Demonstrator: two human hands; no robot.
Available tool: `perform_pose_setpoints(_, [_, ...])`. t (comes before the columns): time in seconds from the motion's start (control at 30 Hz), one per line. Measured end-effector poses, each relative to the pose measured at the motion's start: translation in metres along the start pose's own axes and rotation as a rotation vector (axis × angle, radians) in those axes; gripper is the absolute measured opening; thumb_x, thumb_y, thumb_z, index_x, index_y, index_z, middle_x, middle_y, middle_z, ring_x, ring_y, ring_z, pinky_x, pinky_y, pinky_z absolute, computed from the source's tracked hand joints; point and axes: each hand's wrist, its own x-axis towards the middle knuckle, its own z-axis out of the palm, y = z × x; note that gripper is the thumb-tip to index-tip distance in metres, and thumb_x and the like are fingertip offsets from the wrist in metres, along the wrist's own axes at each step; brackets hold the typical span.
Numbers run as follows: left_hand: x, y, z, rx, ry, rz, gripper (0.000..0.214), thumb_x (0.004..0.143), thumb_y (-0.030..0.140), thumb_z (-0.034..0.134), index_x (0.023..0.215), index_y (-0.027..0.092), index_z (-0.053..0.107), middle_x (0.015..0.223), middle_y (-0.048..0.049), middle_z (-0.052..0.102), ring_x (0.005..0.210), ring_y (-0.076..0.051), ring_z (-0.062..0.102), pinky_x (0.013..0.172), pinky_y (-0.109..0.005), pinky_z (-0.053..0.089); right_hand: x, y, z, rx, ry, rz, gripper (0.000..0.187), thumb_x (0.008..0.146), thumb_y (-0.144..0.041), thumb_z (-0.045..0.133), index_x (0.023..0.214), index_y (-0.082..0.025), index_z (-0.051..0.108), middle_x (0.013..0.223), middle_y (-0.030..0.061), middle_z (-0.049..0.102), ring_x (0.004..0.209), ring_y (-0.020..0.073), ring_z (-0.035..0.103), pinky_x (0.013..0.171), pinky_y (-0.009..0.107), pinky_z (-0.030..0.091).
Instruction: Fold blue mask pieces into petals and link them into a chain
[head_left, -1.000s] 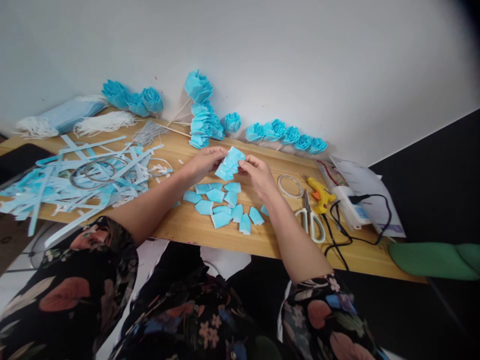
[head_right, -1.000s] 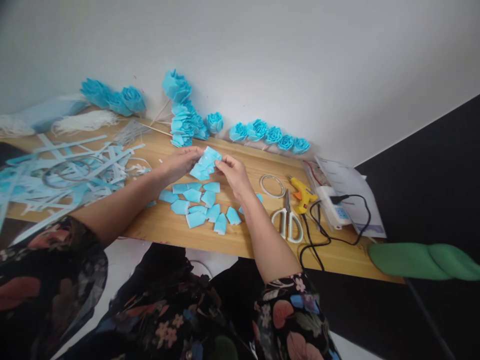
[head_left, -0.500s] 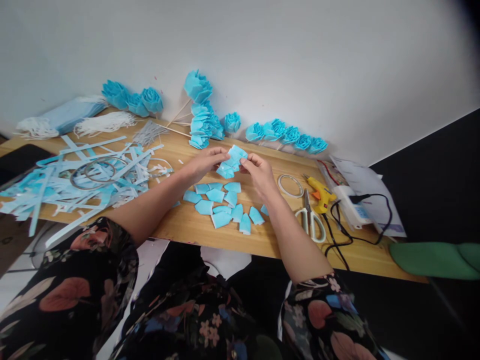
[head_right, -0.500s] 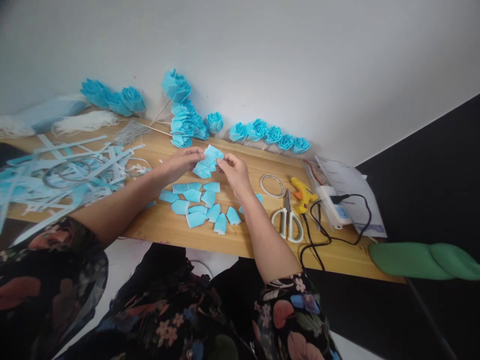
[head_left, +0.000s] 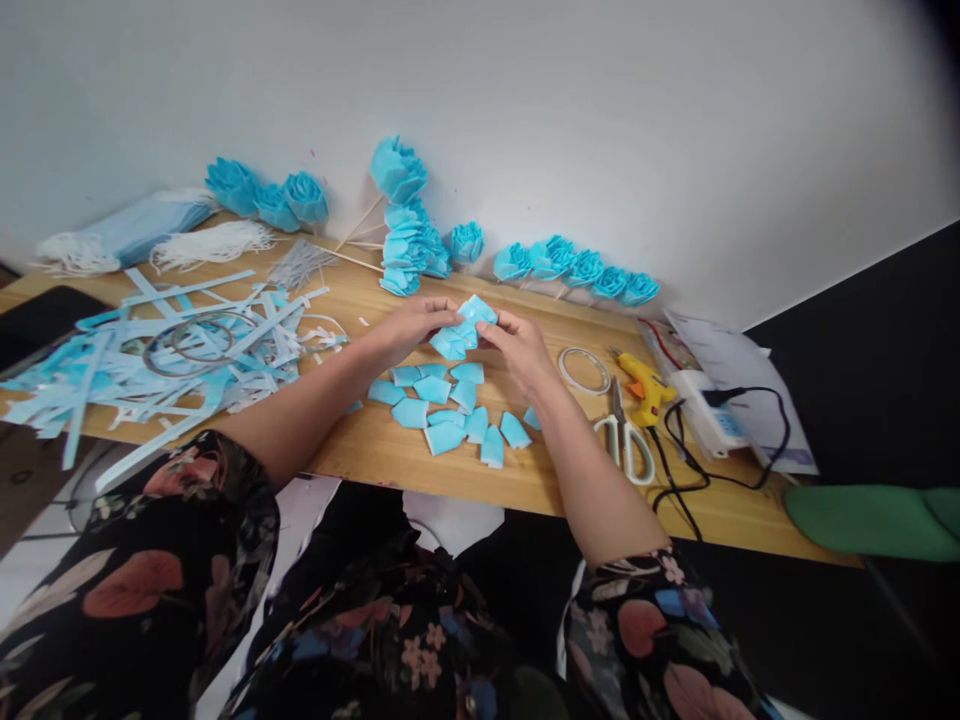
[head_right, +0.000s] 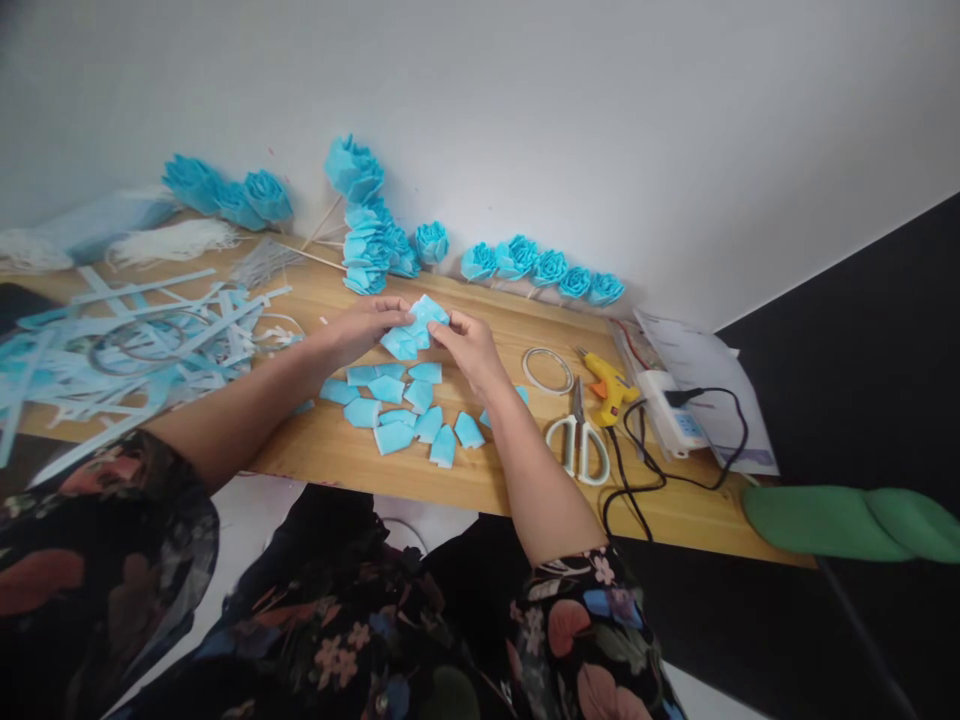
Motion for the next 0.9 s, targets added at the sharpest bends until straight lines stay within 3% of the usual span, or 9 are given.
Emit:
perform_pose_setpoints(0.1, [-0.001, 0.002, 0.001, 0.000, 0.018, 0.001, 0.022, 0.078, 0.036, 0.072, 0.074, 0.016, 0.065, 0.064, 0.0002, 0.059, 0.055, -0.010, 0.048, 0.054, -0.024, 0.037, -0.001, -0.002, 0.000, -0.037, 0.002, -0.018, 0.025, 0.073, -0.044, 0.073, 0.069, -0.022, 0.063, 0.070, -0.0018, 0.061, 0.075, 0.0160, 0.056, 0.077, 0.031, 0.047])
perform_pose_setpoints(0.17, [-0.001, 0.004, 0.001, 0.065, 0.102, 0.089, 0.021, 0.083, 0.037, 0.067, 0.077, 0.017, 0.066, 0.071, -0.0012, 0.062, 0.064, -0.012, 0.053, 0.060, -0.025, 0.042, 0.000, -0.003, 0.000, -0.061, 0.033, -0.037, 0.024, 0.073, -0.044, 0.071, 0.070, -0.022, 0.064, 0.070, -0.0019, 0.061, 0.074, 0.0157, 0.055, 0.075, 0.030, 0.045])
perform_pose_setpoints(0.3, [-0.003, 0.010, 0.001, 0.476, 0.321, 0.402, 0.016, 0.085, 0.035, 0.069, 0.081, 0.019, 0.066, 0.091, -0.0053, 0.068, 0.093, -0.020, 0.061, 0.088, -0.033, 0.048, 0.002, 0.000, 0.000, -0.104, 0.119, -0.067, 0.023, 0.076, -0.044, 0.067, 0.073, -0.022, 0.064, 0.070, -0.0028, 0.061, 0.072, 0.0150, 0.053, 0.072, 0.030, 0.042])
perform_pose_setpoints(0.43, [-0.007, 0.016, 0.003, 0.833, 0.280, 0.612, 0.013, 0.085, 0.032, 0.072, 0.087, 0.020, 0.069, 0.109, -0.0103, 0.068, 0.114, -0.028, 0.058, 0.107, -0.045, 0.040, 0.004, 0.006, 0.000, -0.156, 0.179, -0.091, 0.025, 0.079, -0.044, 0.065, 0.069, -0.022, 0.060, 0.067, -0.0034, 0.056, 0.068, 0.0142, 0.051, 0.070, 0.031, 0.041])
perform_pose_setpoints(0.67, [-0.009, 0.010, 0.009, 1.127, 0.211, 0.687, 0.007, 0.087, 0.027, 0.069, 0.091, 0.021, 0.070, 0.109, -0.0099, 0.067, 0.112, -0.030, 0.056, 0.102, -0.047, 0.039, 0.005, 0.009, 0.001, -0.151, 0.159, -0.105, 0.025, 0.080, -0.045, 0.067, 0.071, -0.023, 0.061, 0.068, -0.0033, 0.056, 0.071, 0.0148, 0.052, 0.073, 0.030, 0.044])
perform_pose_setpoints(0.9, [-0.007, 0.010, 0.010, 1.110, 0.228, 0.674, 0.011, 0.091, 0.027, 0.063, 0.087, 0.020, 0.070, 0.106, -0.0107, 0.067, 0.114, -0.031, 0.055, 0.105, -0.049, 0.037, 0.002, 0.003, 0.004, -0.106, 0.145, -0.077, 0.024, 0.078, -0.045, 0.067, 0.072, -0.023, 0.063, 0.070, -0.0028, 0.060, 0.072, 0.0151, 0.054, 0.072, 0.030, 0.043])
